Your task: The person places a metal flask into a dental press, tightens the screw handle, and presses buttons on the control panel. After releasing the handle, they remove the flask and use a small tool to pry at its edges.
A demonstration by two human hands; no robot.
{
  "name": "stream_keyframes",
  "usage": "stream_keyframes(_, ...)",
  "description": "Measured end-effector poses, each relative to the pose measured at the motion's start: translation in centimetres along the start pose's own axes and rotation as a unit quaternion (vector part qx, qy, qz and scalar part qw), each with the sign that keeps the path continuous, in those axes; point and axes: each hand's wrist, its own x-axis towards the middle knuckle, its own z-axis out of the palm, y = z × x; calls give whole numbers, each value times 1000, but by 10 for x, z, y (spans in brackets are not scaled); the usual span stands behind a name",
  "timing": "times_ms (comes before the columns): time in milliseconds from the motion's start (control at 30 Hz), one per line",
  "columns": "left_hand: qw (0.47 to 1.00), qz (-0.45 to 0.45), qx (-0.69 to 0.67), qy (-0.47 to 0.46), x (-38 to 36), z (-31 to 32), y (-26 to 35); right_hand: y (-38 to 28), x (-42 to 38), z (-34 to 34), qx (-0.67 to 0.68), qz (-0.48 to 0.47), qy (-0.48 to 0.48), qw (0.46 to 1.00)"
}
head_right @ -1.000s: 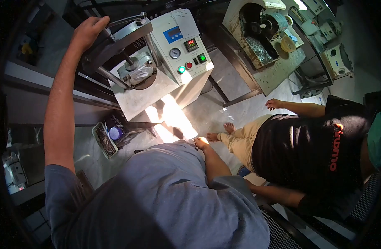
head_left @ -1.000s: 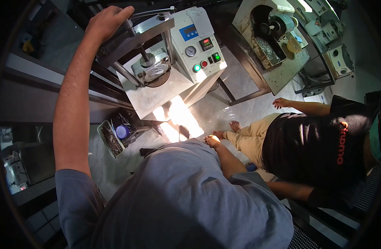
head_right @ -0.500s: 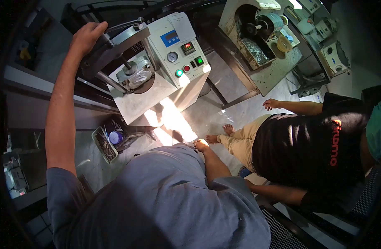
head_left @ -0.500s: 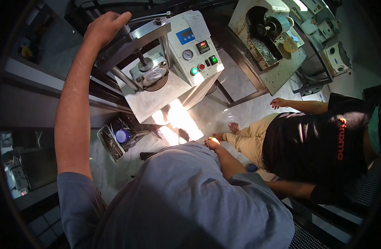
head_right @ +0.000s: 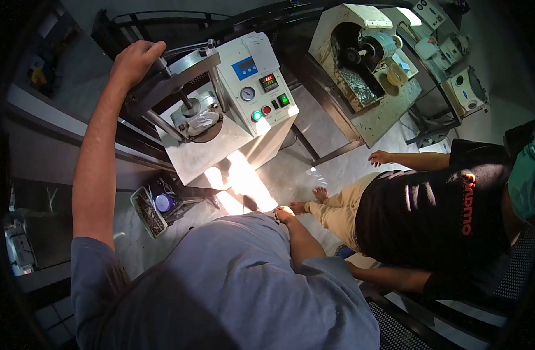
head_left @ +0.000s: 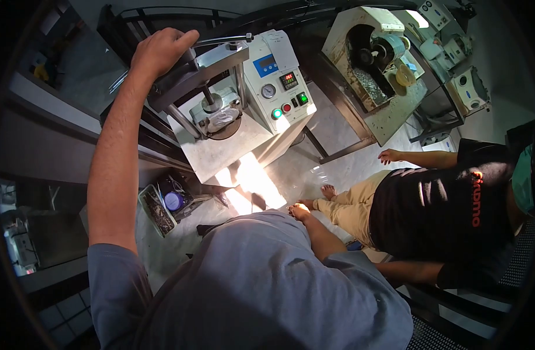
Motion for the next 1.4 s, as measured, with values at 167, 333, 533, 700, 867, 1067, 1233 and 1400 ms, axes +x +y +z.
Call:
stream_keyframes(167,1000,-3,3,16,-3,1,3,-14,-15,7,-43,-87,3,995)
stream_keyframes(333,1000,11,0,15,-2,1,1,-133,-45,-11,-132,-413,208,877)
stream_keyframes(533,1000,-5,-1,-6,-2,-4,9,-340,-126,-57,-459,-615,253,590)
stream_keyframes(700,1000,-16,-7,-19,-4,-8,13,-404,-123,-67,-562,-609,173,533)
stream_keyframes(867,1000,-8,-9,3,-5,-5,10,-414,-108,-74,-608,-599,145,501)
stream_keyframes(1067,1000,-1,-10,7,-5,-5,11,-416,-107,-73,-627,-585,143,494)
stream_keyframes(1233,1000,-10,-3,3,-4,-6,13,-419,-112,-75,-583,-619,163,501)
stream_keyframes(1400,1000,-14,2,-25,-4,-14,18,-464,-120,-85,-534,-608,253,530)
